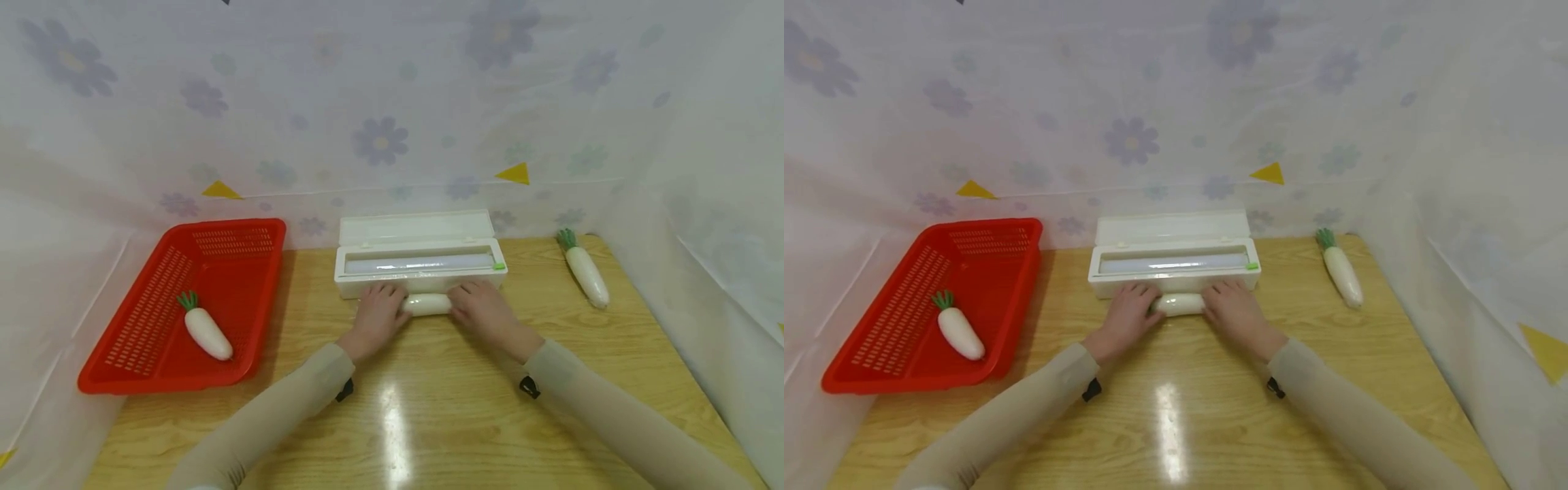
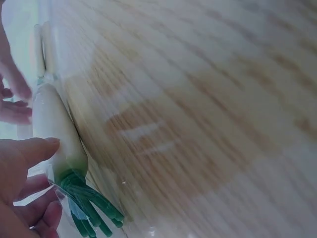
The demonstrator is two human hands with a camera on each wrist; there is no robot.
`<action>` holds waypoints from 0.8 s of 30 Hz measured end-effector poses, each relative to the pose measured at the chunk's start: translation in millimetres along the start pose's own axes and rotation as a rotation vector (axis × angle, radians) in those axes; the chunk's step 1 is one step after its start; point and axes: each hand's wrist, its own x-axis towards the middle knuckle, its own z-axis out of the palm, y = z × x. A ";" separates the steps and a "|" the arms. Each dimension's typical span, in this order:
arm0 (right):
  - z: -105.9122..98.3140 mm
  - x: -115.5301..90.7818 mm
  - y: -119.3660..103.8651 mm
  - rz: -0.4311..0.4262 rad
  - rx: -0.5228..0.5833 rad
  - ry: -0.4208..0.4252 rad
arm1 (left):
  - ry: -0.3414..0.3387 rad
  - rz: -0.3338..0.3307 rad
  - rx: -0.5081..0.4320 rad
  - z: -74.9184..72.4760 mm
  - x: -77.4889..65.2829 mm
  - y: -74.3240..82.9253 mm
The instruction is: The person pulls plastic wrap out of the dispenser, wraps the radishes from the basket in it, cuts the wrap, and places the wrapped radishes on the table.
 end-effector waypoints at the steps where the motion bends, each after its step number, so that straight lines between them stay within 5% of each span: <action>1: -2.6 -0.5 0.5 -0.002 0.002 0.015 | 0.005 0.002 -0.006 -0.4 -0.4 0.3; 7: -21.8 -3.5 19.9 -0.007 0.016 0.173 | 0.027 0.017 -0.009 0.3 -1.6 0.3; 12: -32.8 -9.2 50.5 0.132 0.107 0.280 | 0.009 0.020 -0.018 -2.4 -2.8 3.1; 17: -32.4 -15.2 73.4 0.287 0.209 0.197 | -0.013 0.036 -0.014 -7.1 -4.2 8.1; 24: -20.3 -19.7 86.1 0.382 0.351 0.055 | -0.013 0.064 0.026 -4.2 -5.7 10.6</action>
